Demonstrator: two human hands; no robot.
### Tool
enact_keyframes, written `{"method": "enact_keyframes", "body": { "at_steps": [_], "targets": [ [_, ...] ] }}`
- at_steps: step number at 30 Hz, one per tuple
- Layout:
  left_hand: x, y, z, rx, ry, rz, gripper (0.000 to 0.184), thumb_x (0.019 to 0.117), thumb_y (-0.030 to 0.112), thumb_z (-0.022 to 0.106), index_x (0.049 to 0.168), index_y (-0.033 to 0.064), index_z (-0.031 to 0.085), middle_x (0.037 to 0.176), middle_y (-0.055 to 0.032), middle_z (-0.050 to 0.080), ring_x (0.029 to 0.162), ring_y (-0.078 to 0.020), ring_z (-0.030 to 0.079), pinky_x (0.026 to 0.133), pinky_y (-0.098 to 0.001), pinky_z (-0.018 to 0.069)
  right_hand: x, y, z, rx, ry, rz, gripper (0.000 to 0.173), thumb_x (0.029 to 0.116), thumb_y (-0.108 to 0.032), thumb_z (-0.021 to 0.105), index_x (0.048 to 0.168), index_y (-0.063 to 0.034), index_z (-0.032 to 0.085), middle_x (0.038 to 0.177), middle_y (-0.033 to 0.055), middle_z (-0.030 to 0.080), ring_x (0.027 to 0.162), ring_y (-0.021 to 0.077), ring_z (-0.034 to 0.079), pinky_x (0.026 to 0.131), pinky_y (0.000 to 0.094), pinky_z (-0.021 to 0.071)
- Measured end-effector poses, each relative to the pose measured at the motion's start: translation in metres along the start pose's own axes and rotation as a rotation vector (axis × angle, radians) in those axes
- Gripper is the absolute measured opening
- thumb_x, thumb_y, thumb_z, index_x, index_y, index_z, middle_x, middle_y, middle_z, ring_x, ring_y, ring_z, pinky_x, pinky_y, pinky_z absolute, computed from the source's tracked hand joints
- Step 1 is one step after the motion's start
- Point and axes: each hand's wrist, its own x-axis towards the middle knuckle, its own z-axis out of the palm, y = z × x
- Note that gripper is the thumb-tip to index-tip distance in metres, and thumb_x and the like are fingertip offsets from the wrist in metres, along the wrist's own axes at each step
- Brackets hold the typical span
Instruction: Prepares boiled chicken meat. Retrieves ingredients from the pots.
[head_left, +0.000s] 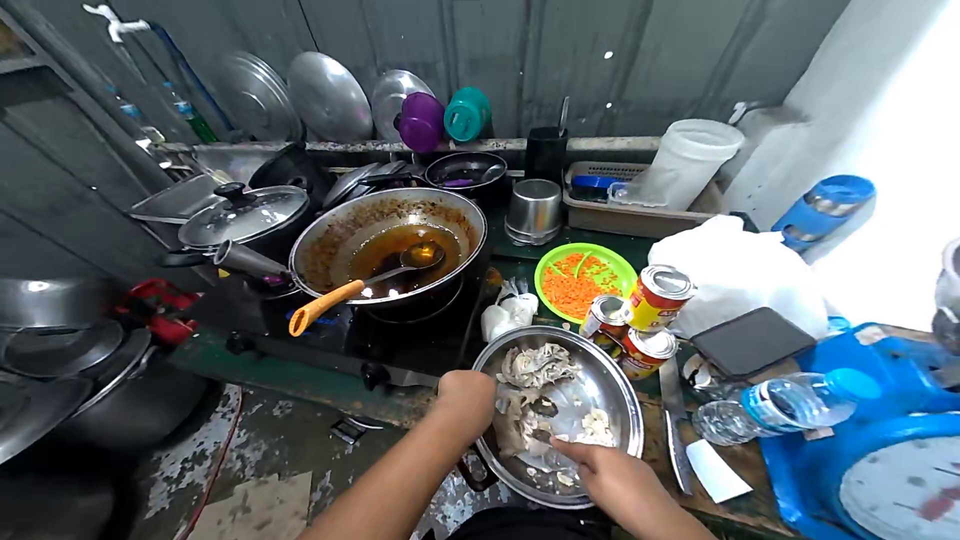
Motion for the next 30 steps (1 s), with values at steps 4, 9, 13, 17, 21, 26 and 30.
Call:
{"method": "enact_keyframes", "body": {
  "at_steps": [4, 9, 13, 17, 21, 26, 30],
  "targets": [
    [-0.02, -0.014, -0.029, 0.011, 0.065, -0.026, 0.029, 0.106, 0.031, 0.053, 0.12, 0.0141, 0.073, 0.121, -0.0145, 0.071, 0.113, -0.0369, 0.068, 0.087, -0.0622, 0.0543, 0.01, -0.007, 0.001, 0.042, 0.017, 0.02, 0.057, 0.1048, -0.018, 0.041, 0.154, -0.0459, 0.045, 0.135, 0.0104, 0.069, 0.125, 0.0357, 0.064, 0.101, 0.0631, 0.0484],
    [-0.004, 0.007, -0.023, -0.021, 0.012, 0.056, 0.029, 0.1033, 0.029, 0.056, 0.121, 0.0123, 0.072, 0.124, -0.0181, 0.069, 0.116, -0.0415, 0.065, 0.09, -0.0677, 0.0509, 0.012, 0.008, -0.003, 0.134, 0.051, -0.05, 0.055, 0.1048, -0.017, 0.043, 0.153, -0.0441, 0.049, 0.139, 0.0075, 0.067, 0.128, 0.0334, 0.062, 0.106, 0.0626, 0.0457],
    [0.026, 0.029, 0.001, -0.046, -0.07, 0.076, 0.032, 0.1018, 0.031, 0.057, 0.126, 0.0129, 0.07, 0.131, -0.0205, 0.066, 0.122, -0.0437, 0.062, 0.093, -0.0707, 0.0491, 0.009, 0.019, 0.001, -0.098, 0.104, -0.045, 0.053, 0.1059, -0.021, 0.042, 0.153, -0.0438, 0.048, 0.122, 0.0134, 0.074, 0.12, 0.0353, 0.066, 0.111, 0.059, 0.0389],
    [0.033, 0.03, 0.003, -0.066, -0.103, 0.119, 0.036, 0.1037, 0.035, 0.055, 0.129, 0.0139, 0.069, 0.134, -0.0203, 0.065, 0.126, -0.0434, 0.061, 0.096, -0.0714, 0.047, -0.001, 0.034, 0.002, -0.203, 0.141, -0.064, 0.051, 0.1054, -0.023, 0.042, 0.15, -0.044, 0.052, 0.113, 0.0143, 0.077, 0.114, 0.0364, 0.069, 0.111, 0.0586, 0.0374],
    [0.032, 0.029, 0.003, -0.055, -0.102, 0.111, 0.033, 0.1025, 0.031, 0.057, 0.127, 0.0131, 0.07, 0.133, -0.0202, 0.066, 0.126, -0.0436, 0.061, 0.097, -0.0717, 0.0468, -0.005, 0.04, -0.002, -0.25, 0.089, -0.036, 0.054, 0.1048, -0.021, 0.043, 0.151, -0.0472, 0.05, 0.112, 0.0152, 0.076, 0.112, 0.0366, 0.069, 0.11, 0.0586, 0.0365],
    [0.035, 0.006, -0.005, -0.088, -0.061, 0.154, 0.034, 0.1044, 0.035, 0.053, 0.128, 0.0186, 0.071, 0.13, -0.0131, 0.069, 0.125, -0.0363, 0.063, 0.1, -0.0671, 0.0474, -0.003, 0.042, -0.009, -0.234, 0.081, -0.04, 0.054, 0.1044, -0.018, 0.044, 0.152, -0.043, 0.05, 0.115, 0.0165, 0.075, 0.114, 0.0381, 0.068, 0.112, 0.0605, 0.0346],
    [0.036, 0.037, 0.005, -0.01, -0.057, 0.133, 0.036, 0.1046, 0.034, 0.053, 0.129, 0.014, 0.069, 0.134, -0.0189, 0.065, 0.126, -0.0426, 0.061, 0.097, -0.0701, 0.0484, 0.003, 0.029, -0.009, -0.236, 0.103, -0.038, 0.055, 0.1034, -0.017, 0.043, 0.151, -0.0423, 0.051, 0.112, 0.0158, 0.076, 0.113, 0.0366, 0.069, 0.112, 0.058, 0.0357]
  ]
}}
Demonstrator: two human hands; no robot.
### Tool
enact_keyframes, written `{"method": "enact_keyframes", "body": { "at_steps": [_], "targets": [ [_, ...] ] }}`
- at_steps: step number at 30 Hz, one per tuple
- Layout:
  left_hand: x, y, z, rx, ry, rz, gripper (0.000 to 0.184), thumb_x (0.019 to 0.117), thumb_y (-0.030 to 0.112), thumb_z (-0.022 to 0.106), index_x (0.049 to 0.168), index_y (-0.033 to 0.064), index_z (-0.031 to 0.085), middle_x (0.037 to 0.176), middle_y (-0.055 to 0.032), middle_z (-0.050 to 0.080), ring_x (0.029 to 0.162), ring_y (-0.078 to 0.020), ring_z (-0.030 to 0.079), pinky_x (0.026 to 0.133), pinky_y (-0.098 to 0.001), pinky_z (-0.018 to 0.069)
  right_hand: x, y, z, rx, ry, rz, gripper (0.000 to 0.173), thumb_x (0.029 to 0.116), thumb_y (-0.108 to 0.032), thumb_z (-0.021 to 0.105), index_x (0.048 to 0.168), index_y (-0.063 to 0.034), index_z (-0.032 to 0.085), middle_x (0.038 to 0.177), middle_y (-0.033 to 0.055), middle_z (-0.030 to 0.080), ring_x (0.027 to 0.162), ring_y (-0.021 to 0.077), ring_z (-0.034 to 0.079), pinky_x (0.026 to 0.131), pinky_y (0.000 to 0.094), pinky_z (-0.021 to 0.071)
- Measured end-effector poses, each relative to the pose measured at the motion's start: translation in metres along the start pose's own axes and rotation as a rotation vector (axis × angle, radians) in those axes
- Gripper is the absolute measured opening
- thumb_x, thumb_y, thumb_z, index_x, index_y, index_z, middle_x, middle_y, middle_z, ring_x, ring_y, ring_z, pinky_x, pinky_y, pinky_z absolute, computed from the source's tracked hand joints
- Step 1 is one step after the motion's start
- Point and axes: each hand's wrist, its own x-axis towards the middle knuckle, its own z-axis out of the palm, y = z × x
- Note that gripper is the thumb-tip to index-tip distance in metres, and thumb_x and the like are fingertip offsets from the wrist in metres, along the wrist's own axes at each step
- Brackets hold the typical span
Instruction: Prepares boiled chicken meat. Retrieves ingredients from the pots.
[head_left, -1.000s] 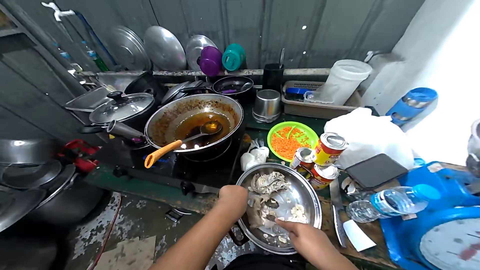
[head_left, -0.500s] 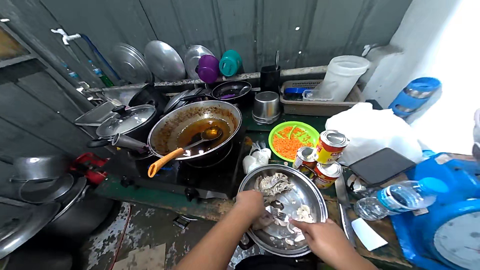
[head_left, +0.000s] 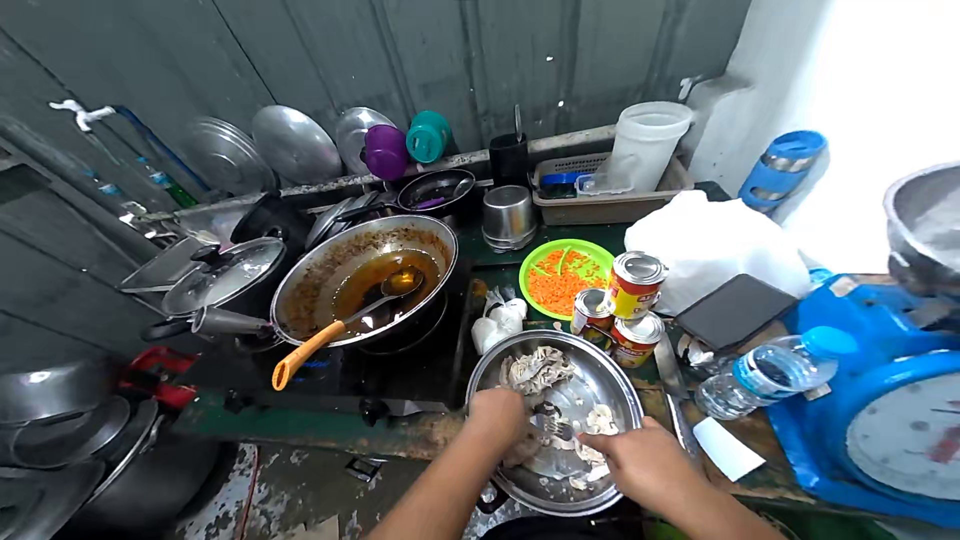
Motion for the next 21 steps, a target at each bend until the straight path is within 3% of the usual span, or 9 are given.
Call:
{"method": "enact_keyframes", "body": {
  "at_steps": [7, 9, 12, 15, 18, 21],
  "targets": [
    [0.006, -0.007, 0.001, 0.024, -0.015, -0.02, 0.033, 0.1049, 0.031, 0.052, 0.128, 0.0132, 0.069, 0.134, -0.0191, 0.066, 0.126, -0.0417, 0.061, 0.097, -0.0687, 0.0487, -0.027, 0.024, 0.0, 0.084, 0.021, 0.034, 0.05, 0.1048, -0.022, 0.044, 0.15, -0.043, 0.054, 0.114, 0.0157, 0.076, 0.113, 0.0377, 0.069, 0.11, 0.0603, 0.0378],
    [0.004, -0.008, -0.002, -0.018, -0.003, 0.029, 0.035, 0.1056, 0.034, 0.051, 0.129, 0.0144, 0.069, 0.134, -0.0179, 0.066, 0.127, -0.0404, 0.061, 0.099, -0.0691, 0.0476, -0.026, 0.023, 0.0, 0.148, 0.01, 0.08, 0.051, 0.1048, -0.021, 0.045, 0.15, -0.0424, 0.053, 0.121, 0.0147, 0.075, 0.118, 0.037, 0.067, 0.109, 0.06, 0.0385],
    [-0.001, -0.007, -0.007, -0.089, 0.021, 0.083, 0.037, 0.1067, 0.037, 0.049, 0.129, 0.0158, 0.069, 0.132, -0.0159, 0.067, 0.127, -0.0378, 0.061, 0.1, -0.0681, 0.0471, -0.015, 0.017, -0.004, 0.355, -0.008, 0.155, 0.051, 0.1048, -0.017, 0.044, 0.151, -0.0363, 0.054, 0.136, 0.0132, 0.068, 0.127, 0.0383, 0.062, 0.105, 0.0647, 0.0459],
    [-0.004, 0.001, -0.003, -0.052, 0.021, 0.082, 0.038, 0.1071, 0.039, 0.047, 0.129, 0.0163, 0.068, 0.131, -0.0152, 0.068, 0.125, -0.0375, 0.063, 0.098, -0.0678, 0.0484, -0.001, 0.014, -0.016, 0.368, -0.11, 0.195, 0.052, 0.1037, -0.016, 0.045, 0.154, -0.0268, 0.05, 0.144, 0.0166, 0.061, 0.133, 0.04, 0.058, 0.106, 0.0667, 0.0442],
    [-0.004, 0.012, 0.002, -0.007, 0.045, 0.077, 0.037, 0.1075, 0.038, 0.046, 0.128, 0.0167, 0.068, 0.131, -0.0148, 0.068, 0.124, -0.0371, 0.064, 0.097, -0.0666, 0.0499, 0.008, 0.007, -0.035, 0.309, -0.205, 0.228, 0.05, 0.1018, -0.014, 0.049, 0.151, -0.0173, 0.053, 0.132, 0.0228, 0.065, 0.116, 0.0404, 0.066, 0.097, 0.0644, 0.0496],
    [-0.001, 0.025, 0.008, 0.027, 0.08, 0.037, 0.037, 0.1077, 0.034, 0.046, 0.128, 0.0132, 0.068, 0.131, -0.0166, 0.068, 0.122, -0.039, 0.065, 0.094, -0.0656, 0.0517, 0.015, 0.009, -0.044, 0.358, -0.266, 0.232, 0.049, 0.1004, -0.014, 0.05, 0.15, -0.0139, 0.054, 0.124, 0.022, 0.068, 0.104, 0.0353, 0.07, 0.092, 0.0573, 0.0533]
  ]
}}
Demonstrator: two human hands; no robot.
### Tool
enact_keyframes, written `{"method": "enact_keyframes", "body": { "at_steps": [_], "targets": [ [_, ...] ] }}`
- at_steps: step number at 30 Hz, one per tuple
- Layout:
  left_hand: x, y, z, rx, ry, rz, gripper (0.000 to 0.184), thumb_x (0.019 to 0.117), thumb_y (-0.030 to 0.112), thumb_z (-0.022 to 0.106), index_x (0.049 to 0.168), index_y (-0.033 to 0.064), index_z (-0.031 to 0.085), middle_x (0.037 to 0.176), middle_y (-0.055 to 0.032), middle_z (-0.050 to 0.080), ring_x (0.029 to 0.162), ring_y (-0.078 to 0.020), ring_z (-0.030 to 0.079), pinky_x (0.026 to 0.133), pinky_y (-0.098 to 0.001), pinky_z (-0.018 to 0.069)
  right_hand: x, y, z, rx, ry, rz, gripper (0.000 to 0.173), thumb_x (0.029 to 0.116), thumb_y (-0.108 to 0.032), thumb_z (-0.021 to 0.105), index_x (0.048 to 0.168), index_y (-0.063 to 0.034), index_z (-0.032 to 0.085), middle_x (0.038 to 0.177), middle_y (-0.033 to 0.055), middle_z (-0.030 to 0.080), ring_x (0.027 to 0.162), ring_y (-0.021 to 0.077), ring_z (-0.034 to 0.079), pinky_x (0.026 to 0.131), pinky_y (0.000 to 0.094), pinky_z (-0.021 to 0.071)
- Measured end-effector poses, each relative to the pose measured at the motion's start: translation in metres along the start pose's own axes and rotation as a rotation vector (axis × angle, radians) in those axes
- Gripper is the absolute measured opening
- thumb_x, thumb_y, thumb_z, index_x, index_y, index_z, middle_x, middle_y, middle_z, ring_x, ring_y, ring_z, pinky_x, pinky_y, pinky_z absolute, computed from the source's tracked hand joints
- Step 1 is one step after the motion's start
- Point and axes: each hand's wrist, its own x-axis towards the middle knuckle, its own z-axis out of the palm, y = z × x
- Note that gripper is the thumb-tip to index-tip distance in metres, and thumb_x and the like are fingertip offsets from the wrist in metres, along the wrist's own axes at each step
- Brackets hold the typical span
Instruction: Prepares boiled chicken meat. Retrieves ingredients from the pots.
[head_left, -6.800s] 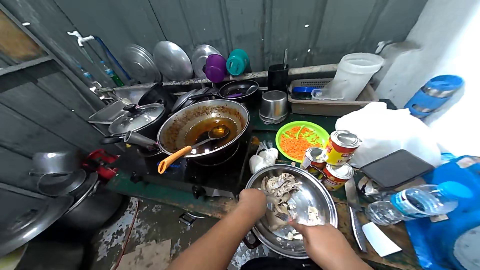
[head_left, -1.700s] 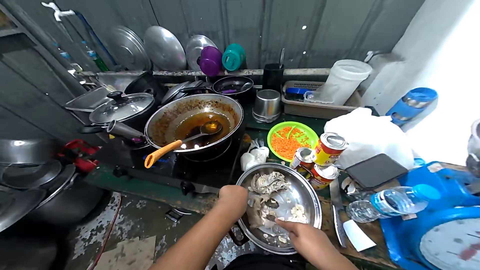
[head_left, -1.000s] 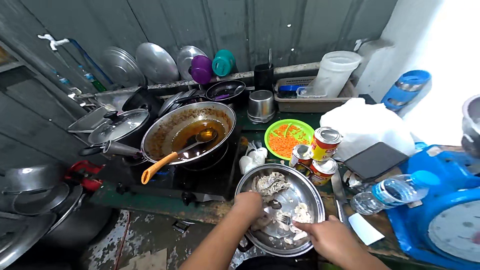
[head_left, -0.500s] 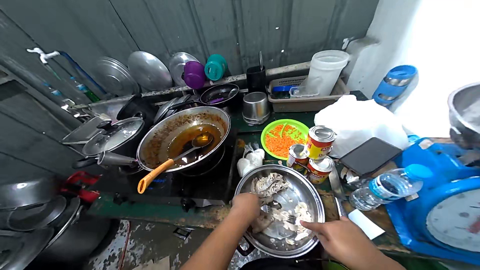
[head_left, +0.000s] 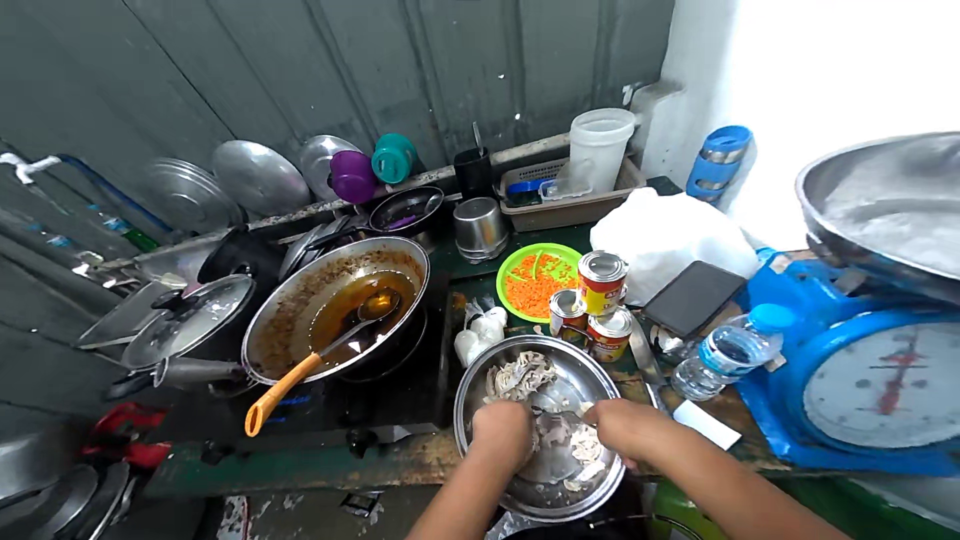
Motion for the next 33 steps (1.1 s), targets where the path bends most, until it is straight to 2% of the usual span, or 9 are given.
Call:
{"method": "enact_keyframes", "body": {
  "at_steps": [3, 5, 7, 9, 12, 15, 23, 28, 33],
  "targets": [
    [0.0, -0.003, 0.001, 0.023, -0.012, -0.046, 0.035, 0.1058, 0.032, 0.048, 0.128, 0.0141, 0.068, 0.132, -0.015, 0.068, 0.122, -0.038, 0.065, 0.093, -0.0645, 0.0522, -0.001, 0.009, -0.003, 0.012, -0.017, -0.041, 0.046, 0.1024, -0.014, 0.051, 0.148, -0.012, 0.056, 0.13, 0.0245, 0.065, 0.111, 0.0389, 0.067, 0.095, 0.0599, 0.0513],
    [-0.002, -0.012, -0.002, 0.015, -0.021, -0.066, 0.035, 0.106, 0.032, 0.049, 0.128, 0.0127, 0.068, 0.132, -0.0164, 0.067, 0.122, -0.0388, 0.064, 0.094, -0.0654, 0.0516, -0.009, 0.024, -0.005, 0.051, 0.022, -0.074, 0.045, 0.1041, -0.016, 0.049, 0.149, -0.0167, 0.056, 0.125, 0.022, 0.066, 0.102, 0.0355, 0.067, 0.089, 0.0558, 0.0526],
    [-0.003, -0.027, -0.004, -0.021, -0.03, -0.054, 0.036, 0.1074, 0.035, 0.047, 0.13, 0.0148, 0.068, 0.133, -0.0158, 0.067, 0.124, -0.0385, 0.064, 0.097, -0.0663, 0.0502, -0.022, 0.029, -0.01, -0.009, 0.079, -0.068, 0.049, 0.1047, -0.018, 0.048, 0.153, -0.0261, 0.053, 0.14, 0.0171, 0.063, 0.126, 0.0375, 0.061, 0.103, 0.0633, 0.0467],
    [-0.004, -0.034, -0.008, -0.042, -0.025, -0.042, 0.038, 0.1086, 0.037, 0.044, 0.129, 0.0153, 0.068, 0.132, -0.0153, 0.068, 0.124, -0.0377, 0.064, 0.098, -0.0658, 0.0499, -0.027, 0.028, -0.007, -0.07, 0.133, -0.097, 0.053, 0.1038, -0.017, 0.047, 0.154, -0.0338, 0.05, 0.145, 0.0152, 0.061, 0.136, 0.0399, 0.055, 0.107, 0.0678, 0.0419],
    [-0.003, -0.027, -0.01, -0.002, -0.036, -0.059, 0.037, 0.108, 0.035, 0.045, 0.131, 0.0159, 0.067, 0.133, -0.015, 0.067, 0.125, -0.0376, 0.064, 0.097, -0.0657, 0.0504, -0.018, 0.019, 0.017, -0.121, 0.197, -0.168, 0.054, 0.1029, -0.015, 0.048, 0.152, -0.0371, 0.052, 0.134, 0.0194, 0.067, 0.125, 0.0441, 0.062, 0.101, 0.0687, 0.0459],
    [0.005, -0.017, 0.0, 0.031, -0.055, -0.074, 0.036, 0.1069, 0.034, 0.049, 0.129, 0.0124, 0.068, 0.134, -0.0173, 0.066, 0.123, -0.0401, 0.064, 0.095, -0.0667, 0.0508, -0.009, 0.015, 0.04, -0.221, 0.177, -0.177, 0.054, 0.1039, -0.017, 0.046, 0.153, -0.0388, 0.05, 0.127, 0.0203, 0.07, 0.12, 0.0428, 0.064, 0.103, 0.0653, 0.0438],
    [0.012, -0.017, 0.0, 0.054, -0.053, -0.036, 0.034, 0.1058, 0.032, 0.05, 0.13, 0.0141, 0.067, 0.133, -0.0165, 0.067, 0.123, -0.0401, 0.063, 0.095, -0.067, 0.0507, -0.005, 0.015, 0.044, -0.264, 0.239, -0.207, 0.056, 0.1041, -0.016, 0.043, 0.155, -0.0386, 0.047, 0.118, 0.0206, 0.073, 0.116, 0.041, 0.066, 0.108, 0.0612, 0.0401],
    [0.013, -0.019, 0.006, 0.041, -0.038, -0.046, 0.035, 0.1067, 0.033, 0.048, 0.13, 0.0139, 0.067, 0.133, -0.0165, 0.067, 0.123, -0.0393, 0.064, 0.095, -0.066, 0.0514, -0.024, 0.024, 0.038, -0.316, 0.194, -0.169, 0.052, 0.1046, -0.019, 0.044, 0.152, -0.0382, 0.052, 0.121, 0.0166, 0.073, 0.118, 0.0376, 0.066, 0.11, 0.0604, 0.0388],
    [0.009, -0.016, 0.006, 0.039, -0.033, -0.058, 0.035, 0.1067, 0.032, 0.049, 0.131, 0.0145, 0.067, 0.134, -0.0166, 0.066, 0.123, -0.0397, 0.064, 0.094, -0.0661, 0.0519, -0.012, 0.003, 0.055, -0.292, 0.204, -0.235, 0.054, 0.1036, -0.017, 0.045, 0.154, -0.0361, 0.049, 0.117, 0.0205, 0.073, 0.115, 0.0412, 0.067, 0.108, 0.0619, 0.0404]
  ]
}}
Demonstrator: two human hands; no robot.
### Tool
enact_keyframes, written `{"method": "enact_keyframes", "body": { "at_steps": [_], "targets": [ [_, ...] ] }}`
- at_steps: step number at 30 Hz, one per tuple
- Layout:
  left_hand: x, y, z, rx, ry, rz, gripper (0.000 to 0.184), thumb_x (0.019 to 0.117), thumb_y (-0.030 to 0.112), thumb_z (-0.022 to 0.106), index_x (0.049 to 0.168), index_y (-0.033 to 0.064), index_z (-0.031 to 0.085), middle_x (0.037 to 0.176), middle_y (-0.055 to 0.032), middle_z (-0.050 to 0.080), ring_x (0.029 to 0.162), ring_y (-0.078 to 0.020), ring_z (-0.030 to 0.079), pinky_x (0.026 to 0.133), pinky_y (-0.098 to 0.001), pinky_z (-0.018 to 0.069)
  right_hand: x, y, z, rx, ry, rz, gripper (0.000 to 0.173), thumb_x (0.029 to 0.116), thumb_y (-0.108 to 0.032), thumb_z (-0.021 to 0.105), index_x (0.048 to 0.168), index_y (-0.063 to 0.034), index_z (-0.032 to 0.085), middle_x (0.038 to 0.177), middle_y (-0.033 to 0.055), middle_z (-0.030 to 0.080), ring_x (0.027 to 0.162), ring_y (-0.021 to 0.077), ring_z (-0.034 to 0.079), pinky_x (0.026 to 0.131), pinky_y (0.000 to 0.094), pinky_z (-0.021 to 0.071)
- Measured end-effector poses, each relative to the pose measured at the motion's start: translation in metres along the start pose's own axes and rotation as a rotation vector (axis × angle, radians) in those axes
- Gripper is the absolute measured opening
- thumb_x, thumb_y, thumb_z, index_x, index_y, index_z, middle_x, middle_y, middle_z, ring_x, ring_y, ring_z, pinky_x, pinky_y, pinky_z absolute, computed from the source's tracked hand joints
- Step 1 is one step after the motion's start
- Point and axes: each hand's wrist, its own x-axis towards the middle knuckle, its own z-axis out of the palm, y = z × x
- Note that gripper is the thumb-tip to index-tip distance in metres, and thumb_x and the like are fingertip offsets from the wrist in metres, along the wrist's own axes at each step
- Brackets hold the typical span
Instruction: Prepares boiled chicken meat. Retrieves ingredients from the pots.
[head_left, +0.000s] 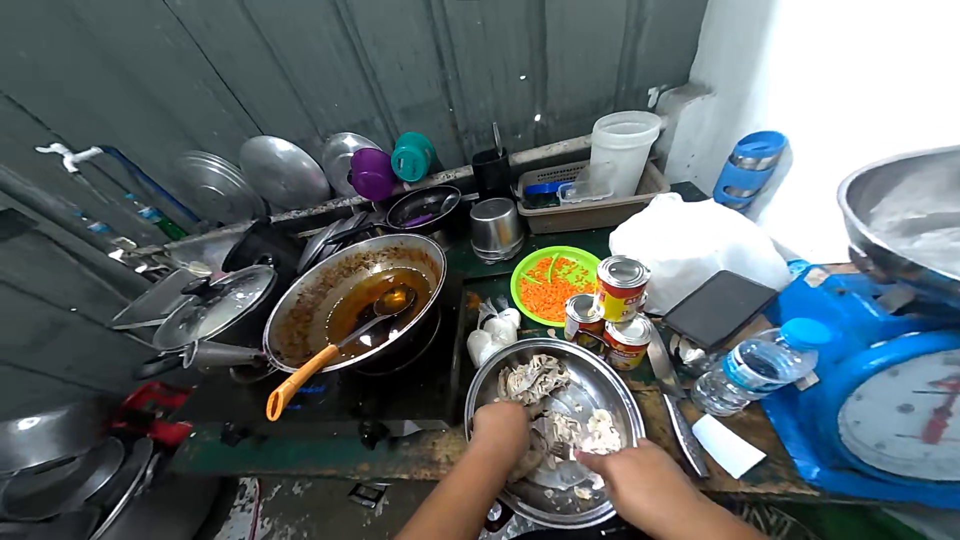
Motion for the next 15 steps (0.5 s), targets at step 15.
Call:
{"method": "enact_keyframes", "body": {
  "at_steps": [15],
  "targets": [
    [-0.013, -0.013, 0.01, 0.146, 0.019, 0.166, 0.03, 0.1013, 0.008, 0.053, 0.128, 0.0068, 0.067, 0.136, -0.0185, 0.063, 0.125, -0.0403, 0.06, 0.105, -0.0622, 0.0444, -0.001, 0.023, -0.011, -0.024, 0.014, 0.071, 0.053, 0.1039, -0.016, 0.045, 0.152, -0.0363, 0.052, 0.12, 0.0187, 0.073, 0.118, 0.0393, 0.066, 0.111, 0.062, 0.0365]
  ]
}}
